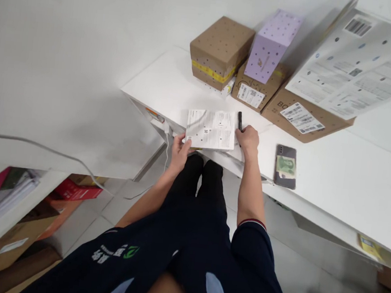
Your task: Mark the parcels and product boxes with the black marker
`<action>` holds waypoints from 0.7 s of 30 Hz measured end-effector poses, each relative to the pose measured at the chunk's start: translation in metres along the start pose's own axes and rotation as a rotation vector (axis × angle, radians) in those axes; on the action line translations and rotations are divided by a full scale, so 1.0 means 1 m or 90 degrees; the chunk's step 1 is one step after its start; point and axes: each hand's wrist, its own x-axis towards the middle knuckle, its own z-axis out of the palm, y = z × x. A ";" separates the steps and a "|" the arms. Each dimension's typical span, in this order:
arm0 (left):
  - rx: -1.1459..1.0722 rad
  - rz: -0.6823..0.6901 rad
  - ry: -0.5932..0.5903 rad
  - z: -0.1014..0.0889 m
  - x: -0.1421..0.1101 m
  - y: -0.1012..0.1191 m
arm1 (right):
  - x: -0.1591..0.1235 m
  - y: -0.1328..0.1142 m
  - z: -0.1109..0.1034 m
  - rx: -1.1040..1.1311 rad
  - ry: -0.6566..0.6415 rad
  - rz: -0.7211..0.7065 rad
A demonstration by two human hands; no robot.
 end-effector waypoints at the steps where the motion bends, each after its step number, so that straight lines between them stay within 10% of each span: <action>1: -0.008 -0.007 -0.001 0.000 -0.001 0.000 | 0.001 0.003 0.000 0.014 0.000 -0.001; 8: -0.048 -0.046 0.015 0.003 0.000 0.002 | -0.007 0.014 -0.019 0.456 0.175 0.051; 12: -0.032 -0.052 0.021 0.009 0.004 0.004 | -0.025 -0.008 -0.032 0.756 0.257 -0.066; 21: 0.060 0.007 -0.034 0.031 0.000 -0.002 | -0.048 -0.077 -0.005 0.773 -0.005 -0.257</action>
